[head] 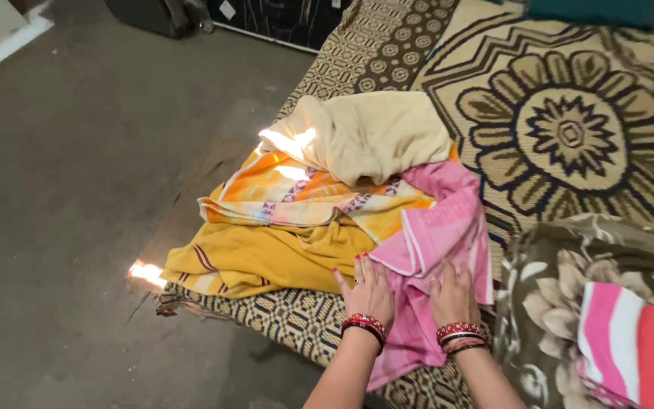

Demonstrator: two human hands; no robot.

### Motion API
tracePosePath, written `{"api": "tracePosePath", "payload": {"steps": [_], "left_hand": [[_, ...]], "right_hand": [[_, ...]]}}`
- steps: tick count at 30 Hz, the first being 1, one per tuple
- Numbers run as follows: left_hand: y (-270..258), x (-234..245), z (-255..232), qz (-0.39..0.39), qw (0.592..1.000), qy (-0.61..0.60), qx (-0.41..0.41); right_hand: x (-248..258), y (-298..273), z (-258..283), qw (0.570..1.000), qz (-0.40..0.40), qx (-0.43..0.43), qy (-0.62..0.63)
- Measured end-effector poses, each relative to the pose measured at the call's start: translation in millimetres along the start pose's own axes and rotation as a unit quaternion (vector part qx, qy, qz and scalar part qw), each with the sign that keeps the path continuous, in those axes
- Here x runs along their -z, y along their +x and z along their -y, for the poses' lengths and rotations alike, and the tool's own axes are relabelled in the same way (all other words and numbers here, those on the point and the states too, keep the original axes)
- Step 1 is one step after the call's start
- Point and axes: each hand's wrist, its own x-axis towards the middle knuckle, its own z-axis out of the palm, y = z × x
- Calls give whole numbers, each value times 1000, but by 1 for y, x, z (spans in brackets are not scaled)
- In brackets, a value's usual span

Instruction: The person folds several towels one by one on a bed. They smooth and fold a pink and white wavy towel, then a blue and white striped towel, and finally a pink patterned towel, stacking each folded towel on the bed.

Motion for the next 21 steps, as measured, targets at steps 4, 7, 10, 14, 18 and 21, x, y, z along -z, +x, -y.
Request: {"api": "tracePosePath", "payload": {"steps": [4, 7, 10, 14, 18, 21], "left_hand": [[30, -11, 22, 54, 998, -10, 19], [38, -17, 29, 45, 998, -47, 14], [44, -11, 34, 47, 997, -55, 7], [43, 13, 38, 104, 989, -102, 23], [65, 54, 34, 34, 974, -223, 25], [88, 86, 20, -192, 922, -315, -114]], "right_hand": [[-67, 29, -3, 987, 4, -94, 131], [-98, 39, -19, 970, 9, -218, 108], [-108, 52, -28, 967, 22, -238, 86], [-88, 61, -16, 973, -11, -192, 130], [-35, 78, 38, 974, -24, -115, 194], [30, 86, 76, 964, 16, 12, 264]]}}
